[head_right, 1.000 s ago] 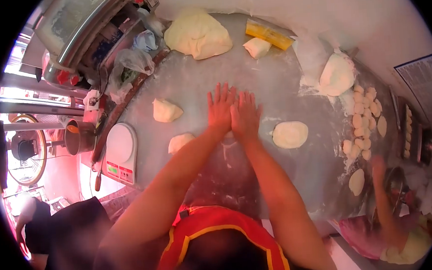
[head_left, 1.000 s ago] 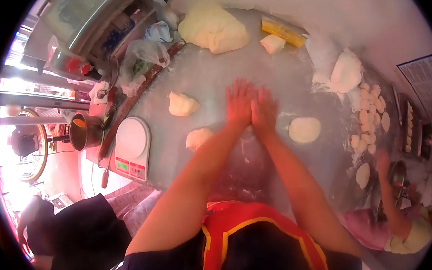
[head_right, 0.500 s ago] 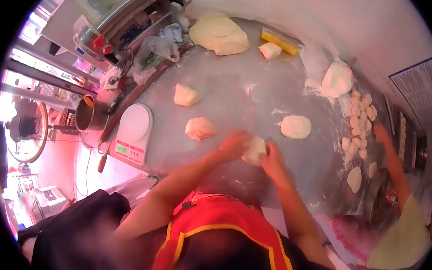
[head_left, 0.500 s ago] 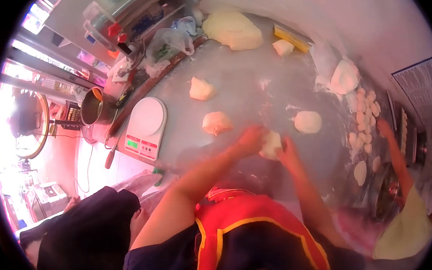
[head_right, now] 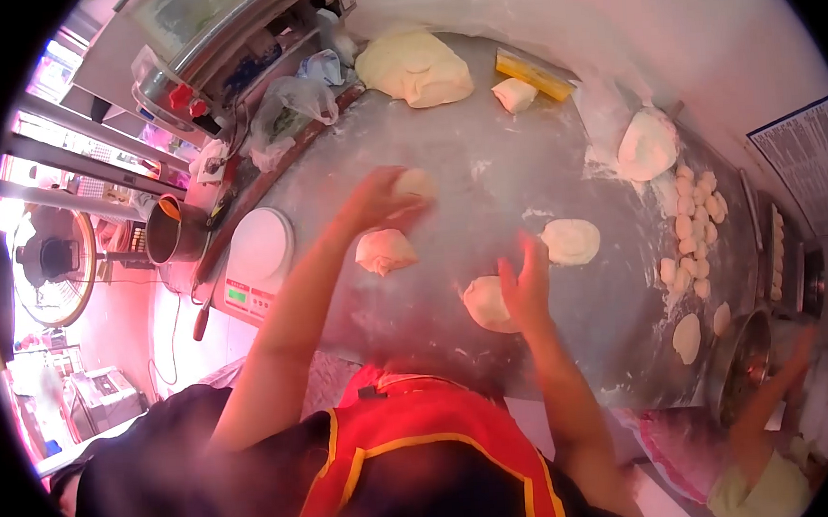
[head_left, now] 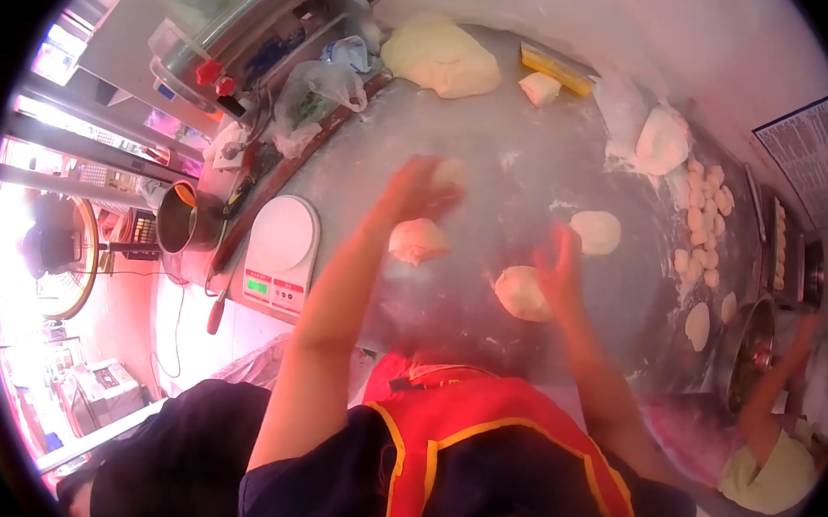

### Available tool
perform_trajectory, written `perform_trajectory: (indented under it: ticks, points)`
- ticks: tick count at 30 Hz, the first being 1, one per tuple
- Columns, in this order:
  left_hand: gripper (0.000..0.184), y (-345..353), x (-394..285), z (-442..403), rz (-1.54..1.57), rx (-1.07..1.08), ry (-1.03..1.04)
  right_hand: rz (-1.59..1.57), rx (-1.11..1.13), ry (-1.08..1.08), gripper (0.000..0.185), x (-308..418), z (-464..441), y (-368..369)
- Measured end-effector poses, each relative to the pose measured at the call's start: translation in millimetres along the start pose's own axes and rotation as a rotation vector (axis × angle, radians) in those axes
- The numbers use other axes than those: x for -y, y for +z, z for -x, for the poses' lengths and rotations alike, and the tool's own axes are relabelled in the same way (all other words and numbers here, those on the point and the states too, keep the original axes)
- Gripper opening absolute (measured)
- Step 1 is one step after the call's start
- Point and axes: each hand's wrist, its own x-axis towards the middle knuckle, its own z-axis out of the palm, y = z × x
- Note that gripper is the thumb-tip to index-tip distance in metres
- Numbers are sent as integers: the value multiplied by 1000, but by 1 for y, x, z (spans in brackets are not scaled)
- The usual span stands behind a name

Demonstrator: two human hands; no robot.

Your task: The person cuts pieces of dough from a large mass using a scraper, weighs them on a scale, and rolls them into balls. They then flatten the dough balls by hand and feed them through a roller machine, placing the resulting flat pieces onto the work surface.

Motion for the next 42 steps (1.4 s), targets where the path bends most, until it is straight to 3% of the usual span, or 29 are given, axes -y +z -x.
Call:
perform_trajectory:
  ticks: [2, 4, 9, 13, 19, 22, 25, 28, 31, 34, 37, 40, 42]
  points:
    - [63, 63, 19, -50, -124, -119, 166, -25, -9, 7, 47, 1, -26, -4]
    - [66, 115, 14, -77, -185, -194, 163, -17, 13, 57, 47, 5, -55, -1]
    - [62, 167, -5, -68, -399, -338, 164, -55, 74, -139, 50, -26, -98, 70]
    - [59, 168, -2, -73, -448, -370, 148, 76, 58, -291, 54, -32, -96, 85]
    - [53, 156, 9, -127, -484, -373, 113, 200, 135, -133, 55, -39, -144, 78]
    - [51, 150, 7, -149, -501, -375, 98, 339, -9, -151, 52, -58, -158, 90]
    - [49, 144, 5, -156, -488, -359, 83, 333, -7, -104, 55, -71, -163, 93]
    - [46, 118, 18, -139, -417, -330, 60, -67, 257, 48, 58, -76, -165, 66]
    - [44, 106, 32, -102, -356, -298, 38, 273, 313, -124, 50, -64, -149, 43]
    - [42, 103, 29, -96, -329, -298, 29, 218, 509, 220, 39, -27, -170, 35]
    - [40, 96, 33, -91, -314, -303, 14, 142, 256, -175, 28, -15, -156, 29]
    - [38, 98, 36, -84, -330, -318, 15, 303, 53, -466, 24, -17, -134, 30]
    - [37, 107, 34, -75, -368, -338, 42, 364, 162, -494, 28, -29, -120, 29]
